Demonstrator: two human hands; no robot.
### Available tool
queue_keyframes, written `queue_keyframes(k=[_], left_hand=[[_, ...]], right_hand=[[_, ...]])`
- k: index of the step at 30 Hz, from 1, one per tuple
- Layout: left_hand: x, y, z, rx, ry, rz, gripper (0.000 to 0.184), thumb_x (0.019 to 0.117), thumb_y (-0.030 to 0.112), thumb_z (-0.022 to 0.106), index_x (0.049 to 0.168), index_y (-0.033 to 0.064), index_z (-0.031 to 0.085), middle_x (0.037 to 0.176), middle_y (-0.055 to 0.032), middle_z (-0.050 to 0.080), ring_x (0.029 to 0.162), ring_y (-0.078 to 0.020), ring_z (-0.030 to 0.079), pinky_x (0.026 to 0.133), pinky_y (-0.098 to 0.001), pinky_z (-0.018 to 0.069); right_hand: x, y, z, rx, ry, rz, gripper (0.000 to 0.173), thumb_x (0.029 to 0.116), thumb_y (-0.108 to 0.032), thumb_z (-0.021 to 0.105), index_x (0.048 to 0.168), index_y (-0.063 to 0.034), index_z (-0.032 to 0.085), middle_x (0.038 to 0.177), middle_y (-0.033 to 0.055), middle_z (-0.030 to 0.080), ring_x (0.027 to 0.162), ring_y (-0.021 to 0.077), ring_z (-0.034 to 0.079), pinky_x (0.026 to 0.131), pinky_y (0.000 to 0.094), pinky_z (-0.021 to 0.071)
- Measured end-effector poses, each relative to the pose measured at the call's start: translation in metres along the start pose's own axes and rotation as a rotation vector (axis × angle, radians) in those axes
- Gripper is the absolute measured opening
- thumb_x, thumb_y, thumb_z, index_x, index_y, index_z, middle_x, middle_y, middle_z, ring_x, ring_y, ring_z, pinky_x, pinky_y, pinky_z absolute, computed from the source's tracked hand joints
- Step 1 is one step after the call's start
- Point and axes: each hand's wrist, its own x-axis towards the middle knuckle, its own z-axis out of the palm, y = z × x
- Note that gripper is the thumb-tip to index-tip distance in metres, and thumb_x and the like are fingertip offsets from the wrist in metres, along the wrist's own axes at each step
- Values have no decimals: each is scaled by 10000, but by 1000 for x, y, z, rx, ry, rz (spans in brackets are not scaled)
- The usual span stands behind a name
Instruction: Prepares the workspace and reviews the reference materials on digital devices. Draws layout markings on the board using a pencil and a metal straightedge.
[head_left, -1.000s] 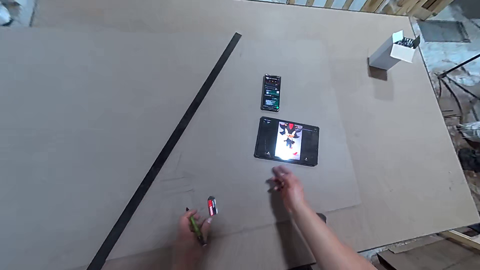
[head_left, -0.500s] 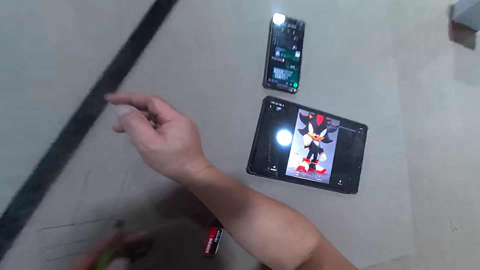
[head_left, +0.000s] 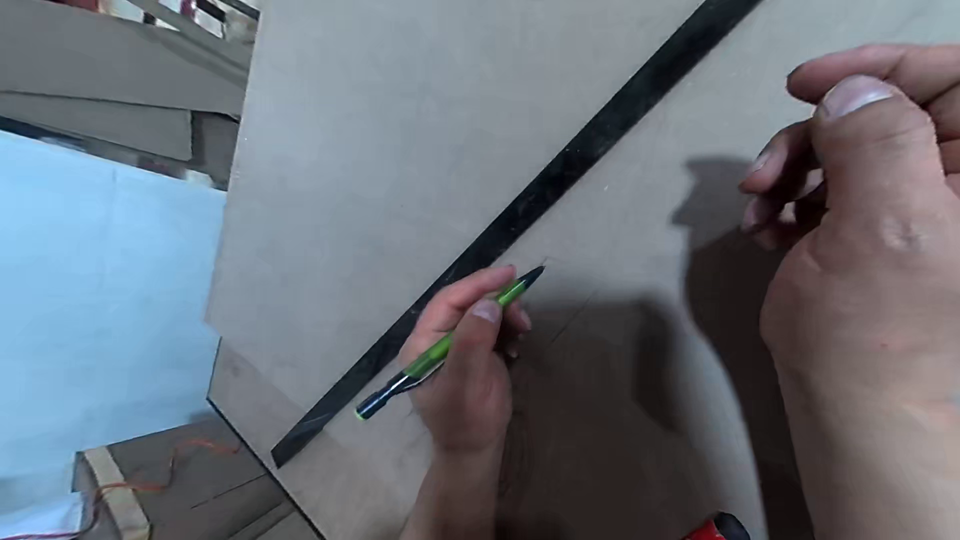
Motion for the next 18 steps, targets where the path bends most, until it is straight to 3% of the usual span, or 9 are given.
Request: queue_keyframes(k=[2, 6, 11, 12, 14, 15, 16, 18], left_hand=[[1, 0, -1, 18, -16, 16, 187, 1015, 98, 557, 1161, 13, 637, 868, -90, 697, 701, -151, 665, 605, -270, 568], [2, 3, 1, 99, -79, -2, 145, 963, 67, 674, 1099, 26, 706, 954, -91, 722, 739, -156, 689, 650, -285, 610], [8, 7, -4, 66, -157, -102, 130, 964, 111, 690, 1051, 20, 720, 940, -101, 721, 743, -160, 688, 641, -297, 612], [10, 8, -6, 5, -155, -108, 142, 993, 148, 654, 1036, 31, 722, 979, -108, 724, 807, -175, 697, 694, -321, 613], [15, 16, -10, -132, -135, -89, 292, 1076, 237, 495, 984, 70, 715, 1066, -117, 726, 1022, -241, 695, 930, -420, 575], [18, 22, -10, -188, -95, -58, 380, 1099, 262, 402, 944, 91, 703, 1022, -105, 726, 1041, -258, 687, 1005, -460, 536], [20, 30, -11, -243, -32, -19, 438, 1114, 275, 318, 916, 117, 675, 893, -65, 697, 950, -239, 686, 1007, -467, 529], [24, 44, -11, -376, 113, 57, 541, 1125, 354, 154, 871, 122, 572, 637, 5, 509, 602, -161, 550, 690, -363, 543]], right_hand=[[-1, 0, 3, -19, -17, 0, 190, 1077, -100, 491, 1122, -21, 658, 786, -27, 679, 630, 80, 643, 511, 215, 536], [-1, 1, 6, -60, -36, 37, 197, 1076, -117, 490, 1127, -35, 661, 795, -36, 680, 644, 72, 653, 518, 205, 543], [0, 3, 6, -79, -46, 53, 185, 1067, -112, 498, 1113, -39, 661, 796, -39, 684, 629, 74, 652, 505, 206, 545], [0, 2, 7, -71, -39, 55, 182, 1065, -110, 501, 1107, -36, 662, 790, -37, 684, 624, 76, 652, 500, 207, 544], [0, 1, 7, -58, -31, 59, 181, 1065, -108, 503, 1098, -36, 665, 778, -37, 682, 617, 74, 650, 493, 203, 539], [0, 1, 7, -54, -32, 59, 184, 1066, -107, 500, 1096, -35, 666, 777, -35, 677, 623, 76, 648, 501, 206, 537], [0, 0, 6, -56, -33, 59, 186, 1067, -107, 500, 1095, -35, 669, 775, -35, 676, 625, 78, 648, 503, 207, 536], [0, 0, 4, -68, -44, 69, 183, 1069, -120, 507, 1101, -48, 672, 782, -42, 686, 627, 72, 655, 506, 203, 542]])
